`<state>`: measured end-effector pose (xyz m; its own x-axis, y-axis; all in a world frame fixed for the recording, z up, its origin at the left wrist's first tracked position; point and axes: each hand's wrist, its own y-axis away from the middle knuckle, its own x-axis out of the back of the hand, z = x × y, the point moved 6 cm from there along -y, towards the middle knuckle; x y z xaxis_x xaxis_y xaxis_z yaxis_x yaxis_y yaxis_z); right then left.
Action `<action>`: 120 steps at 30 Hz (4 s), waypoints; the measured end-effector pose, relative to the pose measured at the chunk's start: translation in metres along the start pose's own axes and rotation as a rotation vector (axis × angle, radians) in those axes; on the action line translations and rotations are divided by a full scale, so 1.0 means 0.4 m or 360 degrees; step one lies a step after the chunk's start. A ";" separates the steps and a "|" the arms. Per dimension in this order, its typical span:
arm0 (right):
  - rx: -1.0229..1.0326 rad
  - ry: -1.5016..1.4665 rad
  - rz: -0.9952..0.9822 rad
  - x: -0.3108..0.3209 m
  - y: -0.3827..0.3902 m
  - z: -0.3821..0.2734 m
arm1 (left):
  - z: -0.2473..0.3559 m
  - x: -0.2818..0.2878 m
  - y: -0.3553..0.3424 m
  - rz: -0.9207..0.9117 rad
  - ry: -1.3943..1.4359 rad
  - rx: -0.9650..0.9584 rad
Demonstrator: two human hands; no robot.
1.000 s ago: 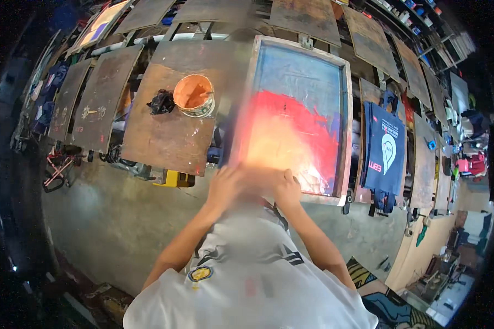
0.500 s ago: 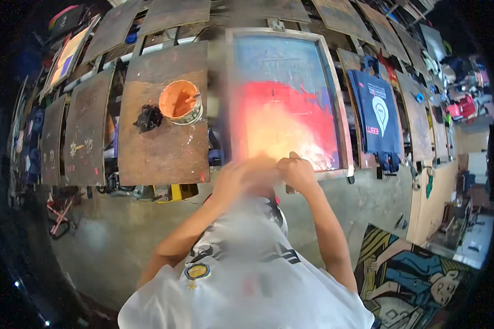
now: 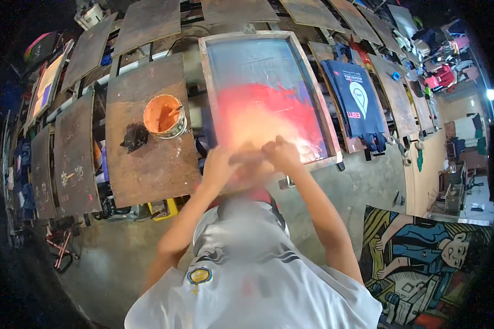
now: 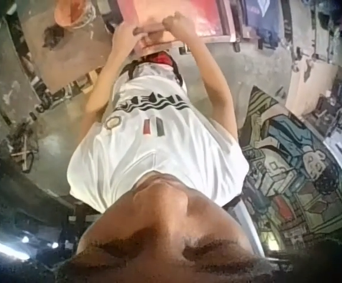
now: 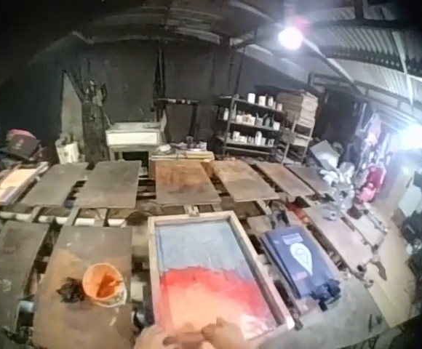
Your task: Placing printed shirts on a production table and performing screen printing steps.
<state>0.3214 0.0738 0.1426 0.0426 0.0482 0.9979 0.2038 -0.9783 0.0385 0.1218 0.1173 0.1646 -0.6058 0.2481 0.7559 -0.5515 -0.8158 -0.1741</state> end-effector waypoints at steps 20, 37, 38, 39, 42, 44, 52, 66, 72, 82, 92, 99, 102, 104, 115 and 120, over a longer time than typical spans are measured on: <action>0.0288 -0.0145 -0.0525 -0.019 -0.104 0.109 | 0.029 0.010 -0.071 -0.0263 -0.0081 0.0152; 0.0465 -0.0494 -0.0371 -0.010 -0.215 0.124 | 0.026 -0.023 -0.055 0.0410 -0.0582 0.0259; 0.0478 -0.0447 -0.0381 -0.003 -0.223 0.117 | 0.024 -0.014 -0.065 0.0406 -0.0601 0.0254; 0.0490 -0.0399 -0.0392 0.005 -0.221 0.115 | 0.025 -0.010 -0.075 0.0403 -0.0619 0.0249; 0.0269 -0.0617 -0.0263 0.042 -0.160 0.125 | 0.044 -0.004 -0.130 0.0253 -0.0624 0.0190; 0.0085 -0.0673 -0.0210 0.051 -0.116 0.164 | 0.070 -0.004 -0.186 0.0181 -0.0700 0.0136; -0.0669 -0.0776 0.0110 0.066 0.097 0.335 | 0.267 -0.229 -0.411 -0.0112 -0.0793 -0.0603; -0.0315 -0.0638 -0.0106 0.018 -0.172 0.253 | 0.036 -0.117 -0.374 0.0113 -0.0779 0.0022; 0.0503 -0.0330 0.0135 -0.022 -0.313 0.149 | 0.002 -0.089 -0.143 0.0565 -0.0746 0.0576; 0.0692 -0.0545 0.0212 0.043 -0.179 0.184 | 0.094 -0.068 -0.150 0.0565 -0.0855 0.0465; -0.0668 -0.0876 0.0365 0.067 0.039 0.316 | 0.280 -0.209 -0.592 -0.0525 -0.1072 -0.0763; -0.0702 -0.0683 0.0206 0.026 -0.081 0.306 | 0.146 -0.206 -0.615 -0.0354 -0.0968 -0.0767; -0.0642 -0.0541 0.0135 0.004 -0.158 0.293 | 0.057 -0.167 -0.593 -0.0279 -0.0896 -0.0478; -0.0567 -0.0479 0.0096 -0.011 -0.217 0.280 | 0.000 -0.141 -0.563 -0.0245 -0.0900 -0.0283; 0.0317 0.0000 -0.0039 -0.025 -0.383 0.121 | -0.036 -0.024 -0.197 0.0419 -0.0534 0.0781; 0.0809 0.0136 -0.0220 -0.022 -0.375 0.010 | -0.049 -0.097 -0.001 0.0826 -0.0500 0.1093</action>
<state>0.2943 0.2207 0.1279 -0.0938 0.1325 0.9867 0.6508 -0.7418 0.1615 0.1344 0.1182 0.1229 -0.4430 -0.3077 0.8420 0.2697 -0.9415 -0.2022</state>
